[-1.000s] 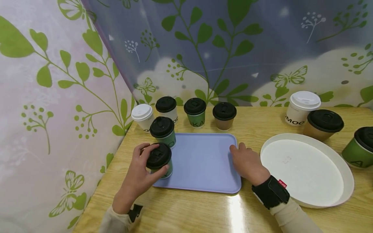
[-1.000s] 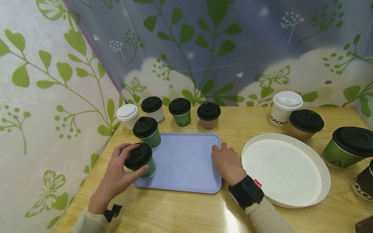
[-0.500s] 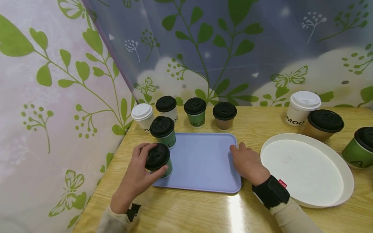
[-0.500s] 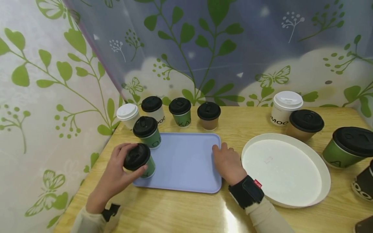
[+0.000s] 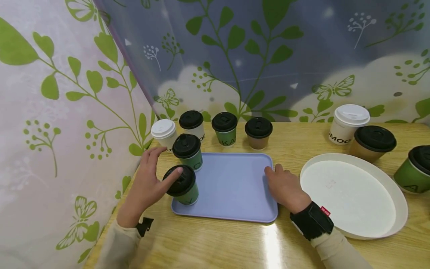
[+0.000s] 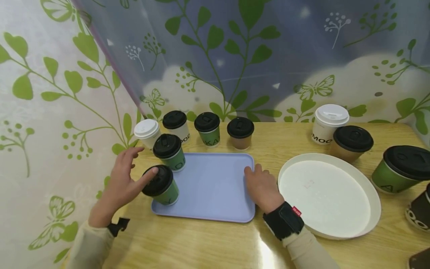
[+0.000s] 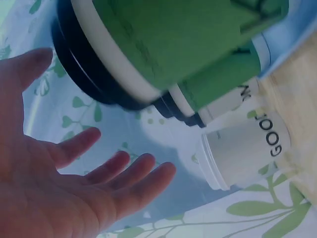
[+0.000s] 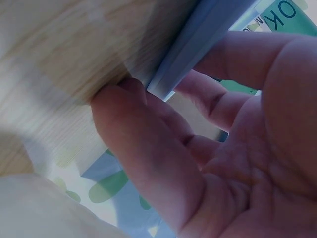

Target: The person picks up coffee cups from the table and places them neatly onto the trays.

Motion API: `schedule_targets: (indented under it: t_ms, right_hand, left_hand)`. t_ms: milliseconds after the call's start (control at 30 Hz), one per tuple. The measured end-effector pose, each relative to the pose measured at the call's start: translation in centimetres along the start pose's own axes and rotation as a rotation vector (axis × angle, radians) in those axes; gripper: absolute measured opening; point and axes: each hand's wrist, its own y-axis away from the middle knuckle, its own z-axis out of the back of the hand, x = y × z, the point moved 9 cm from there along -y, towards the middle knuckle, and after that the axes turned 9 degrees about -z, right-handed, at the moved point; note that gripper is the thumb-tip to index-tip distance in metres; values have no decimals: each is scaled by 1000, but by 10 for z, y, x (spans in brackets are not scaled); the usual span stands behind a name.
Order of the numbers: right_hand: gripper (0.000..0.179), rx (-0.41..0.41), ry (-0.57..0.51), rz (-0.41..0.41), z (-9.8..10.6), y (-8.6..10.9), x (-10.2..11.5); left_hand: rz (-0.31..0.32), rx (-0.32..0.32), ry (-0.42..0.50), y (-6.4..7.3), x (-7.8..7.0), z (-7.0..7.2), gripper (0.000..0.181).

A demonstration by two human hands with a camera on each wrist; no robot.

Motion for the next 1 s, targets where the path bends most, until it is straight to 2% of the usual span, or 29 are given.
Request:
schedule_targets:
  t_ms: [100, 233, 467, 700, 833, 1000]
  right_hand:
    - [17, -11, -1, 5, 0, 0, 0]
    - [15, -32, -7, 14, 2, 1, 0]
    - [17, -30, -14, 15, 4, 3, 0]
    - [20, -11, -14, 4, 3, 3, 0]
    - [20, -14, -14, 8, 1, 2, -1]
    - [19, -27, -6, 15, 1, 2, 0]
  left_hand:
    - [-20, -28, -3, -12, 6, 6, 71]
    - [-19, -20, -3, -28, 16, 8, 66]
    - [78, 29, -41, -54, 45, 9, 69]
    - [138, 70, -40, -79, 78, 9, 70]
    - [182, 119, -71, -88, 94, 7, 74]
    - [231, 192, -118, -100, 107, 2, 80]
